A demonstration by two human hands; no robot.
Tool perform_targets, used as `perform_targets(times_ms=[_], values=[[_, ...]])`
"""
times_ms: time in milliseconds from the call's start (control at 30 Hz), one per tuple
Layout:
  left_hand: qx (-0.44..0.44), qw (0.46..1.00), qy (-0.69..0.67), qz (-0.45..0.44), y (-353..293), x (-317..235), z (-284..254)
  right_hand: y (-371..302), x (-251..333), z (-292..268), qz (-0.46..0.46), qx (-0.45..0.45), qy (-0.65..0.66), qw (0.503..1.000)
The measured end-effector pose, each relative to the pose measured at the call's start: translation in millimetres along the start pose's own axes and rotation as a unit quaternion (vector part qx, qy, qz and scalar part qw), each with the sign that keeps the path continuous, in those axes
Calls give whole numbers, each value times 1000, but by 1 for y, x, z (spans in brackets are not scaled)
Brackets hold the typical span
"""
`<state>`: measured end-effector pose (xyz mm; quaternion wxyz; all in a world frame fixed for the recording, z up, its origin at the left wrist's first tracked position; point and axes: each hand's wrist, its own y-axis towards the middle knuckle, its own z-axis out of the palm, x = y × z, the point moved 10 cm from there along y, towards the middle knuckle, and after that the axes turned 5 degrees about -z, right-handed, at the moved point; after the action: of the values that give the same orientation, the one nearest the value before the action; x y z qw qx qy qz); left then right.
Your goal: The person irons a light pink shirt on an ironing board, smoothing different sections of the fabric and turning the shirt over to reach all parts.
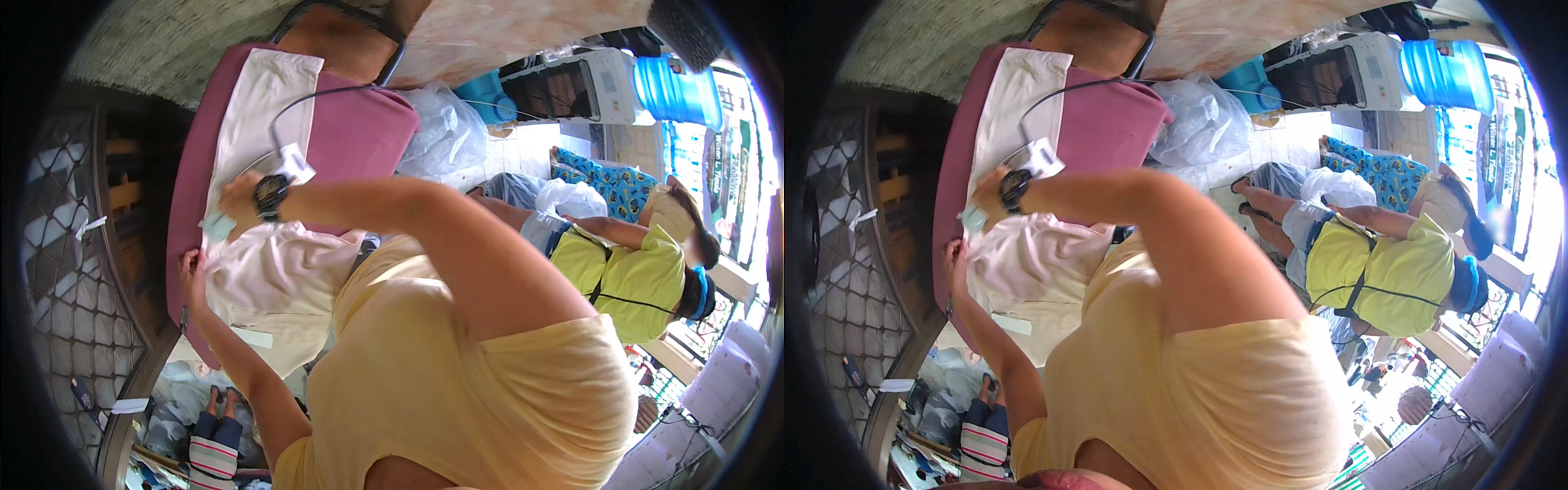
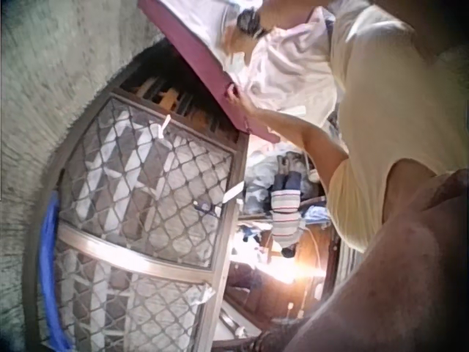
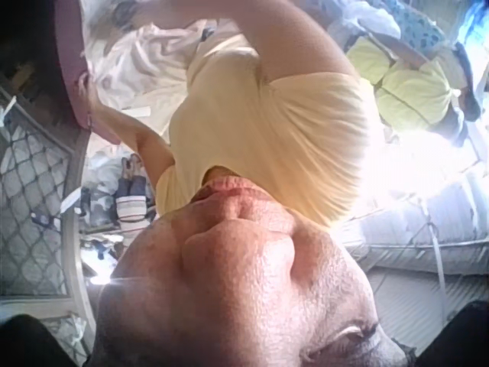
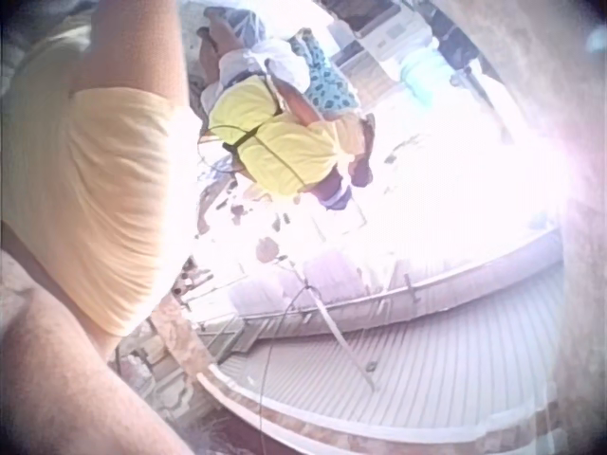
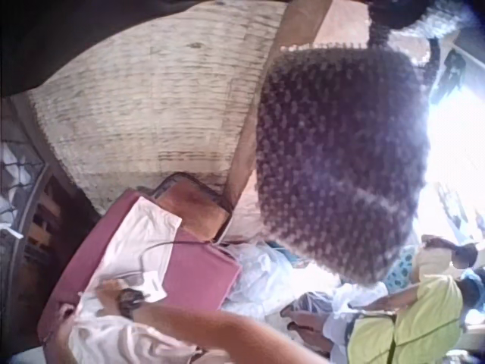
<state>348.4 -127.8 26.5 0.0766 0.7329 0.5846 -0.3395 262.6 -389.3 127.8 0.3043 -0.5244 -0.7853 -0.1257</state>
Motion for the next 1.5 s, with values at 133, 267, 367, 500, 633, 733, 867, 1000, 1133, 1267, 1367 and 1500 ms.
perform_targets(times_ms=[133,267,367,500,633,733,867,1000,1133,1267,1367,1500], values=[[28,978,-181,-103,-6,8,-4,-49,-36,-19,17,-10,-16,1000],[-1,957,-260,-128,1,16,-2,-14,-13,-8,-5,-61,-37,997],[-34,907,-379,-183,11,61,-9,50,31,12,-31,-83,-14,996],[-98,904,-401,-109,9,83,-14,92,59,27,-43,-54,-25,997],[-25,993,-10,-114,10,9,-4,53,14,14,-111,3,-114,987],[-63,995,-16,-76,0,29,-9,6,-28,-33,-108,107,-161,975],[-63,988,-99,-104,10,32,-1,-28,-100,-75,-51,119,-212,969],[-87,988,-67,-110,4,28,-2,-33,-55,-31,-194,106,-115,969],[-115,986,-53,-108,-2,34,-2,-39,-4,4,-216,127,-165,954],[-96,987,-90,-97,4,31,-1,-52,-63,-41,-283,36,-207,936],[-124,986,-47,-103,7,32,0,-51,-114,-83,-117,106,-185,970],[-133,985,-31,-101,12,33,-1,-74,-53,-25,-332,3,-215,919]])
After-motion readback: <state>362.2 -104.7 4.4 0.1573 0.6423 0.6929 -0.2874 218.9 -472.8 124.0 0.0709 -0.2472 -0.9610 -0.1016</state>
